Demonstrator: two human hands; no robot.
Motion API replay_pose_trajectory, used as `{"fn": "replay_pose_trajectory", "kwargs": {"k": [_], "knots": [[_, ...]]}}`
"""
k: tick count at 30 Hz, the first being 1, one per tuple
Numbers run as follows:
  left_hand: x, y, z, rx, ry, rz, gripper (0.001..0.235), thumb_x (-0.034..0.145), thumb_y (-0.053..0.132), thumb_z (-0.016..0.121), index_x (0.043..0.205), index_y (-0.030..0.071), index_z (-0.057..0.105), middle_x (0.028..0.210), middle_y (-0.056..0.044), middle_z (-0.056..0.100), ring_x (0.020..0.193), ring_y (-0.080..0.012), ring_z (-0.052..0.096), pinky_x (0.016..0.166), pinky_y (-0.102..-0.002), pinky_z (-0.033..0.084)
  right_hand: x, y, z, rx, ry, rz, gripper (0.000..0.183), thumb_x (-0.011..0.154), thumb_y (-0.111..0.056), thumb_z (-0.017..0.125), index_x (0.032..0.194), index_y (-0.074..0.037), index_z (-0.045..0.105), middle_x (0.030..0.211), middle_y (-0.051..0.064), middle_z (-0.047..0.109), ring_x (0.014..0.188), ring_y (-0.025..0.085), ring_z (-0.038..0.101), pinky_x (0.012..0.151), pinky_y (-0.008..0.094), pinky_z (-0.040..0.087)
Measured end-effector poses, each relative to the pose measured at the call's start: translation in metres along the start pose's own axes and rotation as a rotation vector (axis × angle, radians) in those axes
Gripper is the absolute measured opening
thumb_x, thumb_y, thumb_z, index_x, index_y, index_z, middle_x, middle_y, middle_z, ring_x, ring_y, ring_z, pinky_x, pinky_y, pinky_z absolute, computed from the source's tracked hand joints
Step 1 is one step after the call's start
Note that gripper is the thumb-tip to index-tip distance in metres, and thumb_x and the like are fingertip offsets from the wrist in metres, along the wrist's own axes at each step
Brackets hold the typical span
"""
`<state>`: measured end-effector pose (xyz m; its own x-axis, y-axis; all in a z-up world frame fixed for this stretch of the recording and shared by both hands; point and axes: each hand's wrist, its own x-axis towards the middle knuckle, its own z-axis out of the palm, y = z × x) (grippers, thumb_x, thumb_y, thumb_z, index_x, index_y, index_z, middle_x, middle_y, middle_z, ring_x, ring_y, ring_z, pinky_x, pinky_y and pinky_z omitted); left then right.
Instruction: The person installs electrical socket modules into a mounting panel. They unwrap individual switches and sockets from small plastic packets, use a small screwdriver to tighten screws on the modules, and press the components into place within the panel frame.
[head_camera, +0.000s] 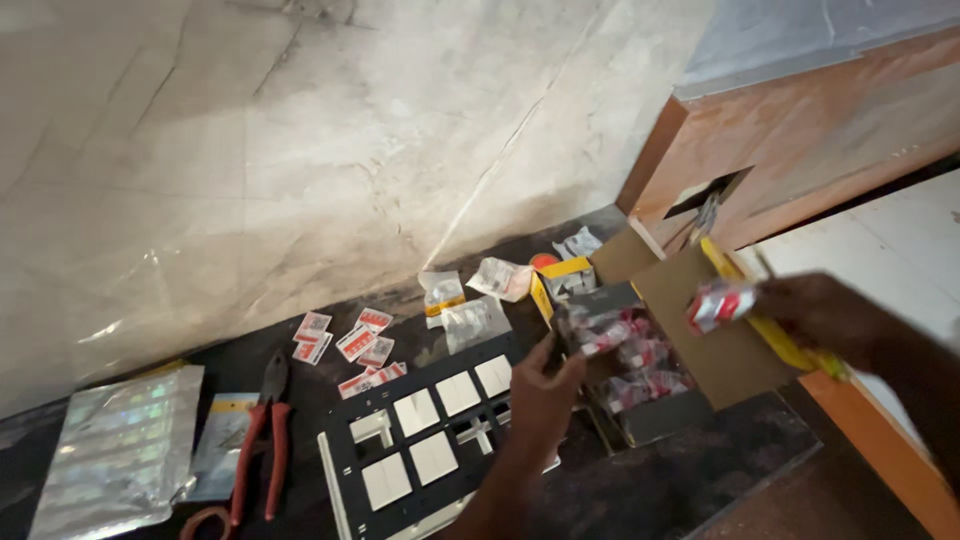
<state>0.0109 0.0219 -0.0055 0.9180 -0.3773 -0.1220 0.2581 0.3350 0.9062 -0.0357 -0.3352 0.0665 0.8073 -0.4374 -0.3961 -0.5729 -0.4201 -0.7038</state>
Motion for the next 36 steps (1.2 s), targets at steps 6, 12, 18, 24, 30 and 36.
{"fn": "replay_pose_trajectory", "kwargs": {"k": [6, 12, 18, 24, 30, 36], "knots": [[0.013, -0.018, 0.024, 0.464, 0.167, 0.194, 0.049, 0.091, 0.032, 0.079, 0.123, -0.003, 0.067, 0.106, -0.015, 0.075, 0.088, -0.0173, 0.074, 0.076, -0.032, 0.059, -0.048, 0.003, 0.035, 0.250, 0.178, 0.024, 0.051, 0.089, -0.029, 0.071, 0.125, 0.007, 0.072, 0.103, 0.024, 0.077, 0.083, 0.028, 0.072, 0.076, 0.040, 0.059], [-0.003, -0.015, 0.046, 0.449, 0.075, 0.152, 0.051, 0.086, 0.024, 0.064, 0.129, -0.004, 0.062, 0.114, -0.023, 0.074, 0.103, -0.0330, 0.075, 0.093, -0.039, 0.057, -0.083, -0.029, 0.054, -0.402, 0.649, -0.339, 0.069, 0.070, -0.038, 0.089, 0.125, -0.002, 0.069, 0.121, 0.017, 0.070, 0.101, 0.032, 0.071, 0.084, 0.042, 0.055], [-0.023, -0.051, 0.057, 0.493, 0.103, 0.348, 0.075, 0.099, 0.021, 0.059, 0.156, -0.009, 0.022, 0.158, -0.030, 0.038, 0.146, -0.0380, 0.041, 0.119, -0.039, 0.029, -0.094, -0.059, 0.052, -0.380, 0.692, -0.588, 0.048, 0.081, -0.026, 0.075, 0.125, -0.010, 0.071, 0.118, 0.018, 0.070, 0.103, 0.036, 0.069, 0.088, 0.045, 0.056], [-0.015, -0.066, 0.072, 0.528, 0.172, 0.301, 0.071, 0.104, 0.021, 0.053, 0.155, -0.011, 0.016, 0.162, -0.030, 0.027, 0.152, -0.0379, 0.030, 0.122, -0.039, 0.021, -0.094, -0.097, 0.088, -0.523, 0.531, -0.497, 0.044, 0.081, -0.031, 0.075, 0.120, -0.015, 0.069, 0.121, 0.014, 0.071, 0.098, 0.038, 0.070, 0.082, 0.048, 0.057], [-0.012, -0.071, 0.078, 0.458, 0.157, 0.316, 0.068, 0.105, 0.020, 0.049, 0.156, -0.010, 0.016, 0.163, -0.029, 0.025, 0.153, -0.0371, 0.028, 0.122, -0.040, 0.021, -0.032, -0.089, 0.118, -0.539, 0.714, -0.540, 0.091, 0.078, -0.051, 0.080, 0.140, 0.005, 0.046, 0.117, 0.038, 0.063, 0.108, 0.053, 0.063, 0.085, 0.055, 0.052], [-0.009, -0.073, 0.077, 0.536, 0.210, 0.265, 0.067, 0.102, 0.019, 0.054, 0.156, -0.004, 0.022, 0.158, -0.027, 0.032, 0.145, -0.0380, 0.035, 0.120, -0.040, 0.024, 0.028, -0.092, 0.121, -0.323, 0.460, -0.417, 0.075, 0.071, -0.055, 0.079, 0.123, -0.003, 0.065, 0.115, 0.024, 0.069, 0.109, 0.040, 0.067, 0.092, 0.048, 0.052]]}}
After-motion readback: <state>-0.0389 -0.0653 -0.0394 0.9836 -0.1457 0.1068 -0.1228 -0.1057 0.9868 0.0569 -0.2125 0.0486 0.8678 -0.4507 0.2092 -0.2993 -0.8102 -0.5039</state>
